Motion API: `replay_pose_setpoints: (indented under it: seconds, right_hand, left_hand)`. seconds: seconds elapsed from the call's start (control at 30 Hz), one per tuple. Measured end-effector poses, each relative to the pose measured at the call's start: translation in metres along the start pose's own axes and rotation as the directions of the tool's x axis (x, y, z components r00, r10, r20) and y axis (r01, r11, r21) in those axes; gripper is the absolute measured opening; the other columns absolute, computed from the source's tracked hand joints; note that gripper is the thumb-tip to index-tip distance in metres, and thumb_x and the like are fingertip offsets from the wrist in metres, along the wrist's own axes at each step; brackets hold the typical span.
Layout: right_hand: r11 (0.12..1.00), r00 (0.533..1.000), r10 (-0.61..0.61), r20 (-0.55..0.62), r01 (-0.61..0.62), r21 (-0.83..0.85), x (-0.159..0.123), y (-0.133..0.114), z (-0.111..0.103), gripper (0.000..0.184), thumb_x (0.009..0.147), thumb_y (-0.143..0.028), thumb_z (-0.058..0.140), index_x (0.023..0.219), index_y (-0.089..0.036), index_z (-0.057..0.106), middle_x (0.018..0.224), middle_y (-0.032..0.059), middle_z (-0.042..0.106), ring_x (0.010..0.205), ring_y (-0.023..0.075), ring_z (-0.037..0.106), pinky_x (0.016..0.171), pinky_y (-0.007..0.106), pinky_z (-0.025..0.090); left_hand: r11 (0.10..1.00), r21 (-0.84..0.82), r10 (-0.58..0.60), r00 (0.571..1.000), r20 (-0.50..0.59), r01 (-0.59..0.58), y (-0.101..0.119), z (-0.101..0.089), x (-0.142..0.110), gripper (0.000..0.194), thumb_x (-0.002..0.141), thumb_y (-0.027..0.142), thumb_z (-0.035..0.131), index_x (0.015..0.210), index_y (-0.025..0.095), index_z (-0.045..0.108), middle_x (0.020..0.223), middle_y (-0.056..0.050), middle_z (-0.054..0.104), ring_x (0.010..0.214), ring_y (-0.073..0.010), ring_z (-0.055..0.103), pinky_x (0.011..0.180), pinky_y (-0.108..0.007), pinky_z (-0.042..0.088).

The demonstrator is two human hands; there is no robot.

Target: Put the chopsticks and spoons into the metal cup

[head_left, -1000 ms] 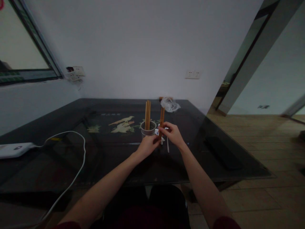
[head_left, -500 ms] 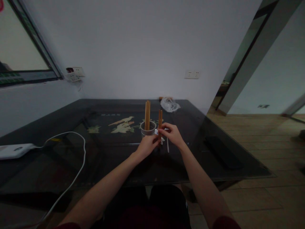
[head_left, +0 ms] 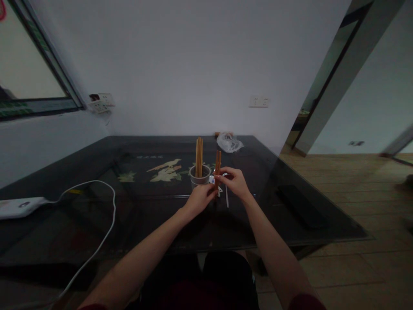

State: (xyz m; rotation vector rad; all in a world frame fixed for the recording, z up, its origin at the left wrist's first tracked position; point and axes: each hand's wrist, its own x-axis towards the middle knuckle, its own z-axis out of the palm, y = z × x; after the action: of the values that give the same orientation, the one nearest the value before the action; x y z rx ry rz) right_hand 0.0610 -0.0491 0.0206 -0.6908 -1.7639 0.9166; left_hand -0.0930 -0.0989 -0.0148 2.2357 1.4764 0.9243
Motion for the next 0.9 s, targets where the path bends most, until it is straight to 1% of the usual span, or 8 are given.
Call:
replay_pose_setpoints:
  seconds: [0.33, 0.43, 0.53, 0.63, 0.73, 0.8, 0.83, 0.9]
  right_hand:
    - [1.000, 1.000, -0.012, -0.011, 0.012, 0.002, 0.001, -0.002, 0.000, 0.025, 0.069, -0.042, 0.069, 0.074, -0.018, 0.068, 0.071, 0.0037, 0.064, 0.060, 0.0155, 0.060, 0.056, 0.027, 0.053]
    - [1.000, 1.000, -0.013, -0.025, 0.013, -0.002, 0.000, -0.004, -0.001, 0.025, 0.069, -0.042, 0.069, 0.073, -0.018, 0.067, 0.070, 0.0041, 0.064, 0.062, 0.0164, 0.060, 0.056, 0.028, 0.053]
    - [1.000, 0.998, -0.009, -0.068, 0.010, 0.008, 0.001, -0.004, -0.002, 0.025, 0.069, -0.042, 0.069, 0.073, -0.018, 0.066, 0.071, 0.0044, 0.065, 0.064, 0.0175, 0.061, 0.055, 0.027, 0.052]
    - [0.999, 0.995, -0.005, -0.095, 0.010, 0.051, 0.001, -0.003, -0.003, 0.025, 0.069, -0.042, 0.069, 0.073, -0.017, 0.066, 0.071, 0.0044, 0.065, 0.063, 0.0172, 0.061, 0.053, 0.027, 0.052]
    - [0.997, 0.996, 0.006, -0.094, 0.001, 0.075, 0.001, -0.002, -0.003, 0.026, 0.069, -0.042, 0.069, 0.071, -0.017, 0.065, 0.072, 0.0043, 0.065, 0.059, 0.0161, 0.061, 0.052, 0.027, 0.052]
    - [0.997, 0.996, 0.014, -0.093, -0.006, 0.081, 0.001, -0.002, -0.002, 0.027, 0.069, -0.043, 0.070, 0.070, -0.017, 0.065, 0.072, 0.0043, 0.066, 0.058, 0.0157, 0.060, 0.051, 0.027, 0.052]
    - [0.996, 0.995, 0.017, -0.093, -0.009, 0.086, 0.001, -0.002, -0.002, 0.027, 0.068, -0.043, 0.070, 0.071, -0.017, 0.065, 0.072, 0.0043, 0.066, 0.058, 0.0156, 0.060, 0.051, 0.027, 0.052]
    - [0.995, 0.995, 0.020, -0.097, -0.010, 0.103, 0.002, -0.002, -0.001, 0.028, 0.068, -0.044, 0.070, 0.071, -0.016, 0.066, 0.072, 0.0041, 0.066, 0.057, 0.0157, 0.061, 0.052, 0.027, 0.053]
  left_hand:
    - [1.000, -0.011, 0.008, 1.000, -0.004, -0.008, 0.002, 0.000, 0.000, 0.021, 0.087, 0.030, 0.049, 0.091, 0.017, 0.065, 0.077, -0.005, 0.068, 0.068, -0.0172, 0.061, 0.064, -0.025, 0.043]
    - [1.000, -0.010, 0.011, 0.998, -0.057, -0.011, 0.006, -0.004, -0.001, 0.023, 0.086, 0.033, 0.052, 0.101, 0.018, 0.062, 0.082, -0.004, 0.068, 0.066, -0.0159, 0.062, 0.064, -0.025, 0.045]
    - [0.996, -0.072, 0.042, 0.988, -0.147, -0.053, 0.010, -0.017, -0.004, 0.027, 0.087, 0.034, 0.050, 0.109, 0.020, 0.057, 0.090, -0.003, 0.069, 0.068, -0.0135, 0.063, 0.068, -0.025, 0.048]
    - [0.991, -0.085, 0.074, 0.960, -0.271, -0.101, 0.009, -0.039, -0.006, 0.025, 0.089, 0.033, 0.046, 0.107, 0.020, 0.058, 0.090, -0.003, 0.068, 0.072, -0.0127, 0.064, 0.073, -0.025, 0.049]
    - [0.992, -0.043, 0.091, 0.911, -0.401, -0.118, -0.003, -0.057, -0.008, 0.022, 0.090, 0.031, 0.044, 0.103, 0.020, 0.058, 0.095, -0.004, 0.065, 0.083, -0.0138, 0.061, 0.079, -0.027, 0.047]
    - [0.994, -0.060, 0.053, 0.876, -0.478, -0.093, -0.019, -0.060, -0.008, 0.023, 0.089, 0.031, 0.046, 0.105, 0.020, 0.057, 0.103, -0.006, 0.061, 0.092, -0.0156, 0.058, 0.084, -0.030, 0.046]
    - [0.991, -0.107, 0.011, 0.858, -0.513, -0.077, -0.029, -0.059, -0.007, 0.026, 0.088, 0.032, 0.047, 0.109, 0.019, 0.054, 0.109, -0.007, 0.058, 0.096, -0.0165, 0.056, 0.086, -0.031, 0.046]
    - [0.968, -0.246, -0.099, 0.835, -0.542, -0.045, -0.048, -0.050, -0.004, 0.041, 0.084, 0.036, 0.053, 0.121, 0.020, 0.045, 0.118, -0.009, 0.052, 0.107, -0.0192, 0.052, 0.090, -0.035, 0.045]
